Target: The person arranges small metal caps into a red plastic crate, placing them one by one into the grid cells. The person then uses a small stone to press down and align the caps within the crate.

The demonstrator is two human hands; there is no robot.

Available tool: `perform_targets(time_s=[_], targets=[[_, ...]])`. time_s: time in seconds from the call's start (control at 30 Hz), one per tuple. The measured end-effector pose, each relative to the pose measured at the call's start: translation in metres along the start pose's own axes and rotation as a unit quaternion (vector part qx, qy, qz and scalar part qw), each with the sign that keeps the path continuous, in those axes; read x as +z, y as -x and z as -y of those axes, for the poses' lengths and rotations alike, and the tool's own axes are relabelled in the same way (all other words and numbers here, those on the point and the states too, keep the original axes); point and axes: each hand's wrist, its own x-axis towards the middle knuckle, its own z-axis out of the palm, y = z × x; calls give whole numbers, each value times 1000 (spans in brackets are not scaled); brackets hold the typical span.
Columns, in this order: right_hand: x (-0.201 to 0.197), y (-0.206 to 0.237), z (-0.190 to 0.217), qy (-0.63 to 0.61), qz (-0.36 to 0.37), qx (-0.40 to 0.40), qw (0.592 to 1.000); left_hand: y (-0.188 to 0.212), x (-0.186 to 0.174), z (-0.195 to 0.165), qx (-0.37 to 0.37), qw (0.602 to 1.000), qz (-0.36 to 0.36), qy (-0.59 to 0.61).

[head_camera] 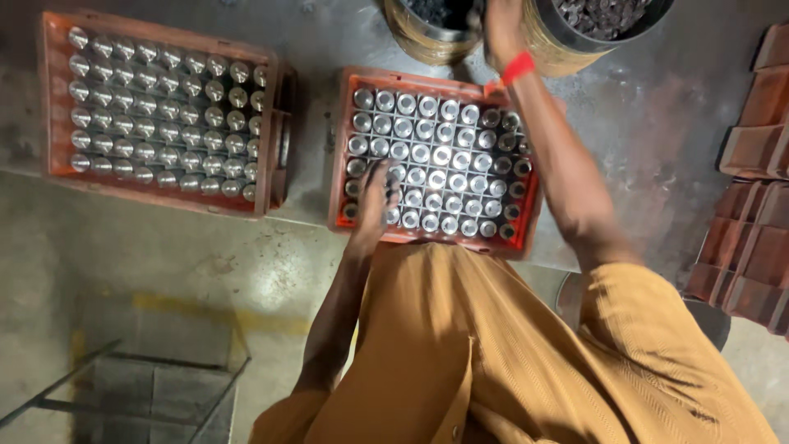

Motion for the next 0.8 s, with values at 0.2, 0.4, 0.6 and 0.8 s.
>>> perform_targets(time_s=[0.2,0.4,0.6,0.8], targets=[[22,172,-28,66,205,199,956,-25,24,35,2,971,120,205],[11,241,-33,209,201,20,957,-25,40,64,-23,959,201,197],[7,276,-20,384,58,-244,889,-18,57,93,-158,917,239,279],[-2,280,-24,298,29,-282,911,-26,65,99,-145,909,244,304]])
